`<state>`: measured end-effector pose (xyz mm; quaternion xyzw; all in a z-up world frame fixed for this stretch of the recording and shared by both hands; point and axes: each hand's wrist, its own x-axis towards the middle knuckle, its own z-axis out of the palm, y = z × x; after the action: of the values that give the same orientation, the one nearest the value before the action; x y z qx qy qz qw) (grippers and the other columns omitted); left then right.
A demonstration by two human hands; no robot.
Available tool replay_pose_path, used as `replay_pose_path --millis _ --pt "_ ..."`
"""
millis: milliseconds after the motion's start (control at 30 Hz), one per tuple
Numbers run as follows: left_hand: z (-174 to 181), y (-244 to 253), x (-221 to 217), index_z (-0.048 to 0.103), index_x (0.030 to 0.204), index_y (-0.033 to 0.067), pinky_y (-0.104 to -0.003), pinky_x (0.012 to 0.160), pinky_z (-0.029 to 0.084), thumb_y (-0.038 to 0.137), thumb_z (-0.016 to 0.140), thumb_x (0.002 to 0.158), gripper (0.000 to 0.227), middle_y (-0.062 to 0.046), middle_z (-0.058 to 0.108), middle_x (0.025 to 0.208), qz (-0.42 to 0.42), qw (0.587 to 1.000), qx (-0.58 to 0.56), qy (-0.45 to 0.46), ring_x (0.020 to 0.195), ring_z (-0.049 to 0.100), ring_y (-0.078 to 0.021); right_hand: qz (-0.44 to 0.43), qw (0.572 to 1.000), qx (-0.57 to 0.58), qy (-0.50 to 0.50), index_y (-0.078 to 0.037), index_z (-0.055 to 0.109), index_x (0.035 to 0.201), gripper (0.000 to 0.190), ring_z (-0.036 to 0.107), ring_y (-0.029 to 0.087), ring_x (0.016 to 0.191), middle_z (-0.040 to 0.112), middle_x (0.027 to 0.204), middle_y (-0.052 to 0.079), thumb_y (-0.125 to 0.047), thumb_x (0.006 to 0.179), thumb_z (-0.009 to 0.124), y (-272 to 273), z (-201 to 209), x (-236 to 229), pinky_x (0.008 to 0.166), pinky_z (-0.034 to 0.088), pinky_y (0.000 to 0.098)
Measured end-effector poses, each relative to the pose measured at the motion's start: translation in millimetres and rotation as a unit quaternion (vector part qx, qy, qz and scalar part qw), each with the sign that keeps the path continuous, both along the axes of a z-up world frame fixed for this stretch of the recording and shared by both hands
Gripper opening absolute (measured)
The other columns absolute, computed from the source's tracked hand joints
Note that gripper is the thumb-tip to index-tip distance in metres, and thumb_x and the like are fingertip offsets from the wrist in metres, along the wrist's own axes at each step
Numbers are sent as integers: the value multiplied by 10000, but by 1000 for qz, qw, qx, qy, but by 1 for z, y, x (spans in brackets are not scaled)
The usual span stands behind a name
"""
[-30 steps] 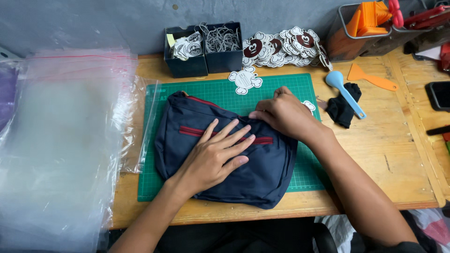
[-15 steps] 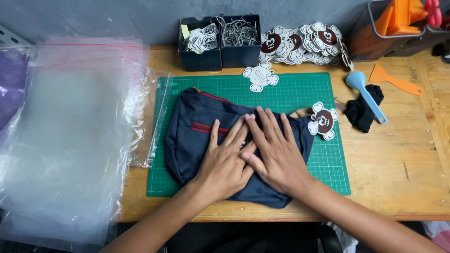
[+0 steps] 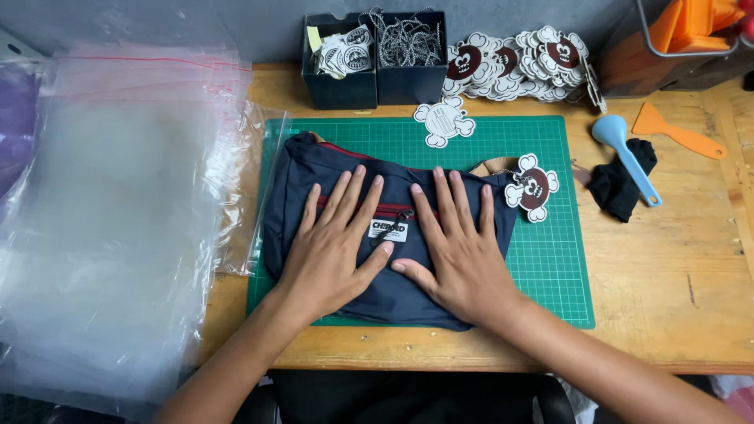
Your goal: The person zips a sling bag closed, tucks the strap inside, and places the bag into a plastic zip-top bag. They seal the plastic bag, wipe it with a cloth, and place the finished item into a basket containing other packed bags.
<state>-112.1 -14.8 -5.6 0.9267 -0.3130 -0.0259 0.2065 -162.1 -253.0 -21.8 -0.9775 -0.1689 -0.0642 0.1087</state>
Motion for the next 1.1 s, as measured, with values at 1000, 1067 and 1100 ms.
replay_pose_path --millis 1000,1067,1100 --pt "-12 11 -7 361 1803 6 -851 1295 75 593 490 1185 862 -360 346 1819 53 983 95 -145 1687 282 -586 47 999 -22 4 -167 272 1856 1146 221 348 1763 239 1914 174 -891 1005 527 2 5 11 1369 27 732" --pt "-9 11 -6 359 1815 71 -835 1302 96 574 465 1190 809 -296 299 1860 6 991 66 -115 1713 254 -542 48 999 -20 6 -160 277 1851 1126 224 349 1763 240 1911 179 -876 1019 526 2 3 11 1387 49 691" --pt "-8 11 -6 358 1826 137 -818 1307 118 557 440 1195 762 -232 252 1900 -38 995 40 -82 1737 227 -498 51 998 -16 11 -153 283 1847 1105 227 349 1762 242 1908 184 -861 1034 524 2 2 11 1405 71 649"
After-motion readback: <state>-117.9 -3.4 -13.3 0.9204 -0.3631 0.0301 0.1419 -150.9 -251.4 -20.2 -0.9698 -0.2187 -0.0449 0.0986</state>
